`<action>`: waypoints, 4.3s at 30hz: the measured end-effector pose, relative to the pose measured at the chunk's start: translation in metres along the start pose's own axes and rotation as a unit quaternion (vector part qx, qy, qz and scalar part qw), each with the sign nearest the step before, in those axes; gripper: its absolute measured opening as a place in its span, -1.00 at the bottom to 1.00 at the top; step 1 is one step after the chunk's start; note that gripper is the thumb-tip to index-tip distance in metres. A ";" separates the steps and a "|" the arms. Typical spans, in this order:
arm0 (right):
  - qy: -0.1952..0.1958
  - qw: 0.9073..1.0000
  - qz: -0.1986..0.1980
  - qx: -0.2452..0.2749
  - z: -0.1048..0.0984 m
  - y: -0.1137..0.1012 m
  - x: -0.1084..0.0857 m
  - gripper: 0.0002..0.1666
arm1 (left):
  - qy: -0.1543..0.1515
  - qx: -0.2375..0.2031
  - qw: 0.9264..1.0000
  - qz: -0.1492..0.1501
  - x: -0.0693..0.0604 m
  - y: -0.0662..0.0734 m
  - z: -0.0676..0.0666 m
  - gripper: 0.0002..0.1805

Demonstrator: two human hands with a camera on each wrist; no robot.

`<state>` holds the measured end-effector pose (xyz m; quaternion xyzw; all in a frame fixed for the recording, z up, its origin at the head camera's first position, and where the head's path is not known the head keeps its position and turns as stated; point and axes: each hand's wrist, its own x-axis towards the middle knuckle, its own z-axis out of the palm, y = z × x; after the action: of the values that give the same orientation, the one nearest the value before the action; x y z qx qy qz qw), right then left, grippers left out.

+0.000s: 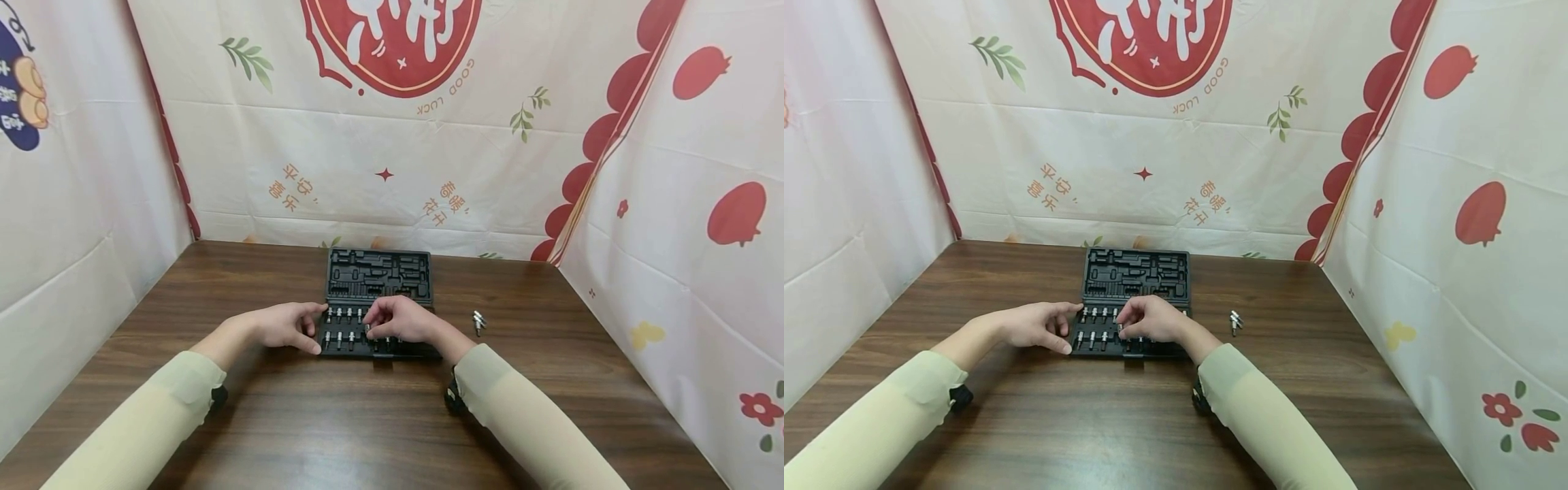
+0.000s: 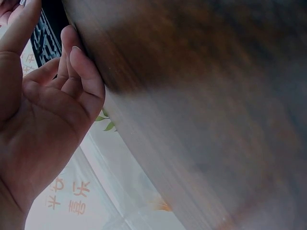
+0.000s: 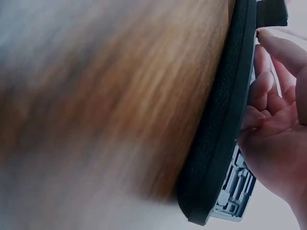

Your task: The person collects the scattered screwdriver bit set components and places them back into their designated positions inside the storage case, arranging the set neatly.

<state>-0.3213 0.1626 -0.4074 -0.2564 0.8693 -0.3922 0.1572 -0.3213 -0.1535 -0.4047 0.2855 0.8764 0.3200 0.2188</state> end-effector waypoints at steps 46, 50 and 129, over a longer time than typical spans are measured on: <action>-0.047 0.997 0.017 -0.064 0.000 -0.002 0.009 -0.57 | 0.002 0.011 1.000 0.002 0.000 0.000 0.000 0.05; -0.052 0.996 0.022 -0.067 -0.001 -0.003 0.012 -0.58 | 0.003 0.011 1.000 0.000 0.000 0.000 0.000 0.04; -0.034 0.990 0.092 -0.103 0.007 -0.019 0.024 -0.74 | -0.002 0.013 1.000 -0.005 0.001 0.004 0.000 0.04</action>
<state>-0.3312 0.1340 -0.3993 -0.2037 0.9189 -0.2758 0.1953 -0.3202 -0.1502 -0.4019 0.2843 0.8814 0.3072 0.2188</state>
